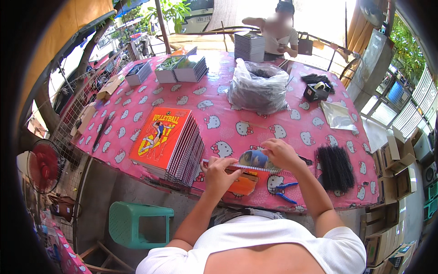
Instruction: The person binds notebooks by threading a plastic coil through the pre-punched holes of a stack of papers and a cover, and then uses pliers to trim the excess coil.
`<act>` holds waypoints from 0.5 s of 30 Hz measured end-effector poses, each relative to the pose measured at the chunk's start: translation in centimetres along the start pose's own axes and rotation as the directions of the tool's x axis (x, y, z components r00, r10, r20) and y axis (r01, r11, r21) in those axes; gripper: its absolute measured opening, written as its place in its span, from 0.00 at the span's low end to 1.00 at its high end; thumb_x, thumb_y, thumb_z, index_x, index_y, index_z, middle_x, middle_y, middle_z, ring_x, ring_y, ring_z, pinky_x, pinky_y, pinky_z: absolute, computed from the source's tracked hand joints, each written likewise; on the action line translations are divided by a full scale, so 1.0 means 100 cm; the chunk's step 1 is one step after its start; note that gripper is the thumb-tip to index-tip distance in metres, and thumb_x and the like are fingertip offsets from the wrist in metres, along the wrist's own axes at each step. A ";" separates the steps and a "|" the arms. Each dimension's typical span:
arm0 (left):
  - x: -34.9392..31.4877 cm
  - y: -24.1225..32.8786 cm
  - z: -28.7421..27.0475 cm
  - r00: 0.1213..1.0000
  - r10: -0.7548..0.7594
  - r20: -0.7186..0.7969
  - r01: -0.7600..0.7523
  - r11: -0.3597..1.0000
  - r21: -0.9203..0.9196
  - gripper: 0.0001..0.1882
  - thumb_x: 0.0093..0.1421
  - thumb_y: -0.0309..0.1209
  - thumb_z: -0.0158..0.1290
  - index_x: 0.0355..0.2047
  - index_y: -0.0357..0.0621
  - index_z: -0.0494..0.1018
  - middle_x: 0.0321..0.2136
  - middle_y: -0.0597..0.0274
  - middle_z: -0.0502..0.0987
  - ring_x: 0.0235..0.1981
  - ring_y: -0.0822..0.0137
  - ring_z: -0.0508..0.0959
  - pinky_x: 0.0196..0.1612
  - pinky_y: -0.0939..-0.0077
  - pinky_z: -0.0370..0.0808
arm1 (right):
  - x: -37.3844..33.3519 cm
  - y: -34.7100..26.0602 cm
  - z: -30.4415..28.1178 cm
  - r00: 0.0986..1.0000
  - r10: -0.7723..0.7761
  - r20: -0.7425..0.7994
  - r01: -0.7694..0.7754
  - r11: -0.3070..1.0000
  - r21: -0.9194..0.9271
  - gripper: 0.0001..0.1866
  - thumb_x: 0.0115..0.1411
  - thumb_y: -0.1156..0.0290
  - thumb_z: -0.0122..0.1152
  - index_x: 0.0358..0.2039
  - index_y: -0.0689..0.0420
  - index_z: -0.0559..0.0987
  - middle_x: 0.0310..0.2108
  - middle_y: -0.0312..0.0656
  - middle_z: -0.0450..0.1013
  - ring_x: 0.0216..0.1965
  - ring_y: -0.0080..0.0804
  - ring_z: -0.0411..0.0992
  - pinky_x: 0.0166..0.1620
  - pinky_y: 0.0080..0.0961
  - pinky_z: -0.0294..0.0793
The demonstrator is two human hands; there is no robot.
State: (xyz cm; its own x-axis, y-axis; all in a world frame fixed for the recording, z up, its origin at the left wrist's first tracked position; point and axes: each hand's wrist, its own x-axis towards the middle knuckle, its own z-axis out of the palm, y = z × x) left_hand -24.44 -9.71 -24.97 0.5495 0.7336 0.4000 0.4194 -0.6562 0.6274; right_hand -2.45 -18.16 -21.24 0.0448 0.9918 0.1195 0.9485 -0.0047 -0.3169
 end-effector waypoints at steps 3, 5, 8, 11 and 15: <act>-0.001 0.007 -0.003 0.998 -0.010 -0.067 0.012 0.999 0.030 0.17 0.40 0.40 0.66 0.33 0.56 0.80 0.24 0.72 0.77 0.37 0.67 0.72 0.50 0.48 0.57 | -0.011 -0.037 0.008 0.998 -0.056 -0.009 0.056 0.984 0.166 0.14 0.46 0.71 0.64 0.36 0.56 0.78 0.37 0.47 0.73 0.44 0.49 0.69 0.46 0.38 0.68; 0.004 0.004 -0.005 0.997 0.027 -0.079 -0.023 0.998 0.054 0.17 0.39 0.39 0.66 0.34 0.59 0.80 0.24 0.73 0.77 0.37 0.67 0.72 0.50 0.49 0.57 | -0.012 -0.050 0.016 0.987 -0.042 -0.153 0.068 0.984 0.166 0.11 0.45 0.72 0.63 0.32 0.56 0.77 0.32 0.48 0.72 0.39 0.50 0.69 0.42 0.39 0.68; 0.006 -0.003 0.001 0.999 0.011 -0.030 -0.009 0.998 0.067 0.15 0.40 0.37 0.65 0.32 0.62 0.81 0.24 0.75 0.77 0.37 0.68 0.72 0.49 0.50 0.57 | -0.014 -0.057 0.027 0.901 0.001 -0.434 0.045 0.994 0.097 0.09 0.39 0.75 0.62 0.24 0.57 0.73 0.25 0.47 0.68 0.32 0.49 0.68 0.34 0.40 0.66; 0.008 -0.010 0.008 0.999 0.051 -0.017 -0.050 0.995 0.081 0.13 0.40 0.38 0.65 0.31 0.61 0.81 0.24 0.76 0.77 0.37 0.69 0.72 0.50 0.50 0.56 | -0.017 -0.057 0.034 0.884 0.042 -0.466 -0.004 0.997 0.082 0.09 0.41 0.76 0.61 0.26 0.57 0.74 0.25 0.46 0.69 0.32 0.48 0.68 0.34 0.40 0.66; 0.006 -0.009 0.003 0.999 0.019 0.028 -0.021 0.996 0.084 0.13 0.43 0.42 0.63 0.31 0.61 0.80 0.29 0.76 0.77 0.43 0.68 0.71 0.54 0.37 0.52 | -0.020 -0.058 0.034 0.911 0.024 -0.412 0.031 0.991 0.127 0.10 0.44 0.74 0.63 0.29 0.59 0.76 0.27 0.46 0.70 0.34 0.46 0.69 0.38 0.37 0.68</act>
State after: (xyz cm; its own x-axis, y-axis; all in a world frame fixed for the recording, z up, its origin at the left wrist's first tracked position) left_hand -24.25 -8.72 -25.45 0.5774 0.7156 0.3931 0.4669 -0.6843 0.5601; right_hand -9.13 -19.68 -22.79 0.1931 0.8507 0.4890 0.9018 0.0425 -0.4300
